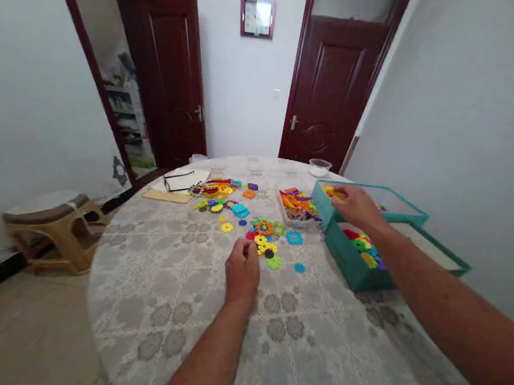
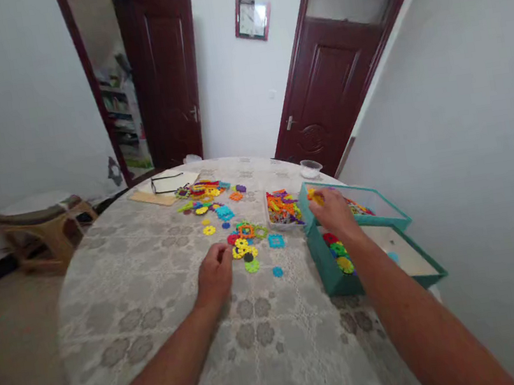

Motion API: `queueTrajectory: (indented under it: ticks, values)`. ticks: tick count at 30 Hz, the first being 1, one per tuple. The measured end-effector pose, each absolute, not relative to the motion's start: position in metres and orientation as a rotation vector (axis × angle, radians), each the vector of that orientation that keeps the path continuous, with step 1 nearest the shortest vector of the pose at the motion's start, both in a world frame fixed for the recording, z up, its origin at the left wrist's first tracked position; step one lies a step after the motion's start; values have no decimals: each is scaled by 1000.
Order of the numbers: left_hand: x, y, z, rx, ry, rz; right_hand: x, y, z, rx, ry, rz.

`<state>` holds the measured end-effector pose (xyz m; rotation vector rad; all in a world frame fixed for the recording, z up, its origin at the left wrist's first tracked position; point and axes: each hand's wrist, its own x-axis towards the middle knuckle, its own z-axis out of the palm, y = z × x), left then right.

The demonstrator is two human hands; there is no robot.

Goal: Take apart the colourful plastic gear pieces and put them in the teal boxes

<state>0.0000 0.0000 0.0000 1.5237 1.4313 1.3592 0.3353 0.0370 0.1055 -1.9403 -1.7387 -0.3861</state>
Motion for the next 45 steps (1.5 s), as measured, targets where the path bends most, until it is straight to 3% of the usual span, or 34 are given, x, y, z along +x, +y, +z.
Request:
queueTrajectory:
  ticks: [4,8,12,16,22,36,45]
  values:
    - [-1,-2,-1,1530,1455,1368,369,45,115,-2147,-1462,-513]
    - [-1,-2,-1,1525,1459,1374,354,37,113,-1975,-1489,-593]
    - [-1,-2,0,1525,1452,1366,293,17,93,-1735,-1901,-378]
    - [-1,-3,0,1534,1447,1376,235,5,58,-1947,-2091,-79]
    - [0,-2,-1,1527,1461,1375,209,17,20,-2198,-1943,-97]
    - [0,-5,0,1497,1435,1388,180,48,29,-1874,-2039,-27]
    - [0,-5,0,1508,1447,1364,140,77,12,-2046,-1996,-47]
